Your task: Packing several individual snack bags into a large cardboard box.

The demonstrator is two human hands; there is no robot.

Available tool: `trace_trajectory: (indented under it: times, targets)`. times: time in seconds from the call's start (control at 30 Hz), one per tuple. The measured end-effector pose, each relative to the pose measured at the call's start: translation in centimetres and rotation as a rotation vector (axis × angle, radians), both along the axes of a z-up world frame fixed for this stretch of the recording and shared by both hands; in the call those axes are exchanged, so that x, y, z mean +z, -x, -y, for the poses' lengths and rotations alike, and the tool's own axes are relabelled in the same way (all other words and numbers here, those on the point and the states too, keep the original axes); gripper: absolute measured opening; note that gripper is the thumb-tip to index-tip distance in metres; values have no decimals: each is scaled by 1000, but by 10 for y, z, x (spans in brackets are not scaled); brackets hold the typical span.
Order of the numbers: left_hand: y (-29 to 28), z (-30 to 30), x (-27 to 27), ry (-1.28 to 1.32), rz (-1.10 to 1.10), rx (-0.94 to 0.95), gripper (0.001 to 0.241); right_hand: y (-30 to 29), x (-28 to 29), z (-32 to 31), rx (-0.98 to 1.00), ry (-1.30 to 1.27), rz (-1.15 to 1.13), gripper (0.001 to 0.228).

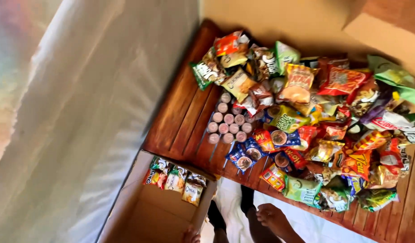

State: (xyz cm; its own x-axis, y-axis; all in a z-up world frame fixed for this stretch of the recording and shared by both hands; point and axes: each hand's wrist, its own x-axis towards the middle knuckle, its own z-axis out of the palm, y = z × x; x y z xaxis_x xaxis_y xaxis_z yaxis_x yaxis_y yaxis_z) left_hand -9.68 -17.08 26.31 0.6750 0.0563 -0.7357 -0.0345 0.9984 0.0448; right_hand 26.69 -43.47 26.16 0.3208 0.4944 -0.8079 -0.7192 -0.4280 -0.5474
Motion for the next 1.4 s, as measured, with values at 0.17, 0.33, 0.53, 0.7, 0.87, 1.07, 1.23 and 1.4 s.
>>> trace_trajectory:
  times: [0.17, 0.33, 0.53, 0.7, 0.87, 1.07, 1.23, 1.4]
  targets:
    - [-74, -30, -28, 310, 202, -15, 20, -10, 39, -21, 12, 141, 13, 22]
    - [-172, -3, 28, -477, -362, -81, 32, -56, 65, -40, -119, 13, 37, 31]
    - [-322, 8, 62, -902, -172, -323, 33, -165, 2, -43, -95, -7, 395, 24]
    - [-458, 34, 61, -618, 22, -275, 34, -271, 61, -94, -130, 146, 798, 18]
    - [-585, 36, 51, -1586, -31, -562, 37, -355, 69, -127, -387, 145, 880, 27]
    - [-665, 21, 52, -1105, -155, -442, 43, -390, 66, -157, -93, 299, 1016, 39]
    - [-669, 16, 58, -1222, -153, -381, 43, -391, 64, -176, -283, 447, 861, 50]
    - [-663, 19, 46, -1169, -140, -284, 40, -374, 68, -157, -132, 550, 994, 46]
